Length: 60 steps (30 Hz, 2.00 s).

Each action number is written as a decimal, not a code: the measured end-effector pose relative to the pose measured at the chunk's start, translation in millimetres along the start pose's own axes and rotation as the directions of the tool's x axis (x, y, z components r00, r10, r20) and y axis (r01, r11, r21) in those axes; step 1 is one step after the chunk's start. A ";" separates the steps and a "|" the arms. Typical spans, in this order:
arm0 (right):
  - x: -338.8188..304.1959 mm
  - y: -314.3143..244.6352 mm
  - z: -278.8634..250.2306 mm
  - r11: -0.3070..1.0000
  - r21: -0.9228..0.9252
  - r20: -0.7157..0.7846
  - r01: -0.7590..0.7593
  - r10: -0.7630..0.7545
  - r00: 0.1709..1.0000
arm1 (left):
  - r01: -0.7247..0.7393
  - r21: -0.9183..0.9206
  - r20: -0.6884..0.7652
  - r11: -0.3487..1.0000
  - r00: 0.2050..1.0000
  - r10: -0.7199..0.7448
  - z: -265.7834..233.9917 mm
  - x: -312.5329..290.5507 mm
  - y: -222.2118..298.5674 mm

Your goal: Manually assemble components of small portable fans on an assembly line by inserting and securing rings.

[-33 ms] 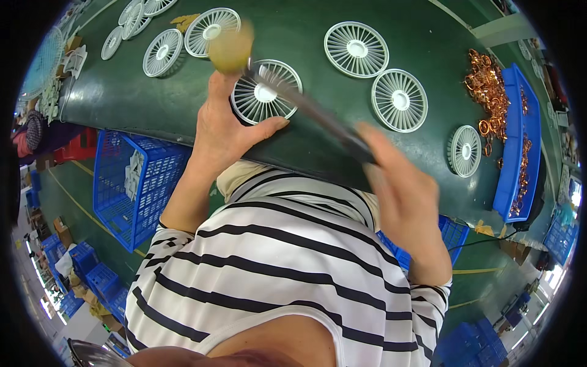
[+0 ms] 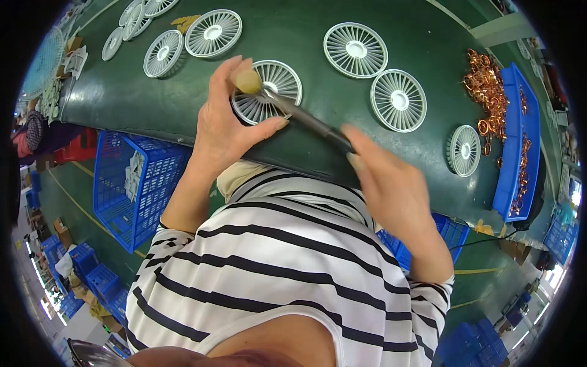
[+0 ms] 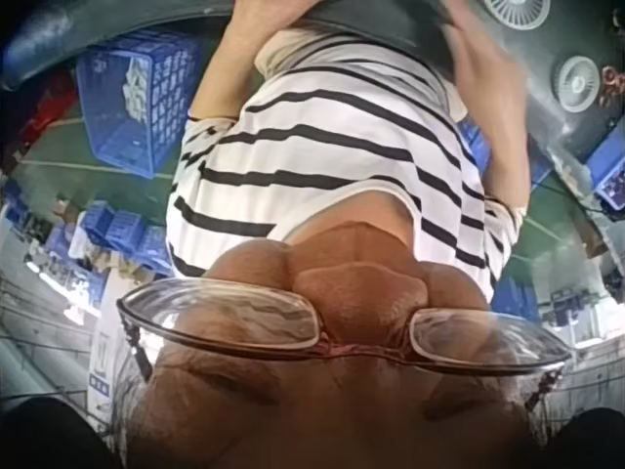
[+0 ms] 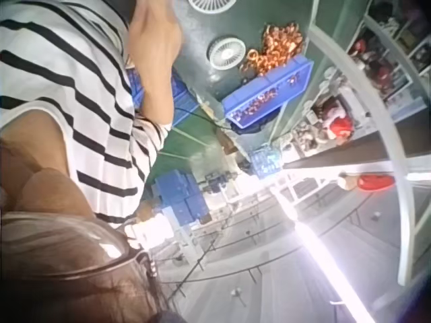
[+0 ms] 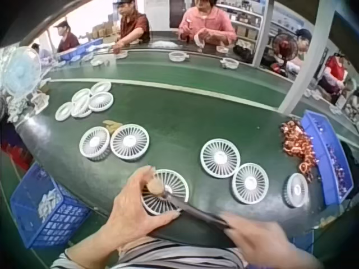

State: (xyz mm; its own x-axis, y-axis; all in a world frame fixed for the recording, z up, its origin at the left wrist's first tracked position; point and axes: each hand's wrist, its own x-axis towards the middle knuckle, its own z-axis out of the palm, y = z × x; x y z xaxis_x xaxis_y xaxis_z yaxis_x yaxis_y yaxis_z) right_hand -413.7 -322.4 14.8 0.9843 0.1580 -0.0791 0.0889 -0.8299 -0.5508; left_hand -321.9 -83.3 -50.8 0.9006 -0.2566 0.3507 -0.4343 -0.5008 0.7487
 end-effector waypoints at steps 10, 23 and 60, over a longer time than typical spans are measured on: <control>-3.0 -1.1 -12.7 0.965 0.233 -0.188 0.118 -0.074 0.979 | -0.007 0.008 0.016 1.000 1.000 0.007 -2.4 0.4 -1.1; -1.9 -7.6 4.6 0.980 0.198 0.154 0.013 -0.044 0.987 | -0.194 0.448 -0.053 0.873 0.969 0.243 -71.2 79.2 -64.1; 57.0 -23.1 -0.3 0.966 0.242 -0.009 -0.092 0.097 0.995 | 0.019 0.199 -0.025 0.980 1.000 -0.014 -75.8 22.2 -58.6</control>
State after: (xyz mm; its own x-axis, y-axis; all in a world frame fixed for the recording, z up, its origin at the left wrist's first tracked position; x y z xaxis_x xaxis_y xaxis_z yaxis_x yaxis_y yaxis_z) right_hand -359.6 -294.3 23.3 0.9896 0.0716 -0.1249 -0.0419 -0.6867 -0.7257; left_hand -275.2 3.0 -44.3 0.9067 -0.2292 0.3540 -0.4121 -0.6597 0.6284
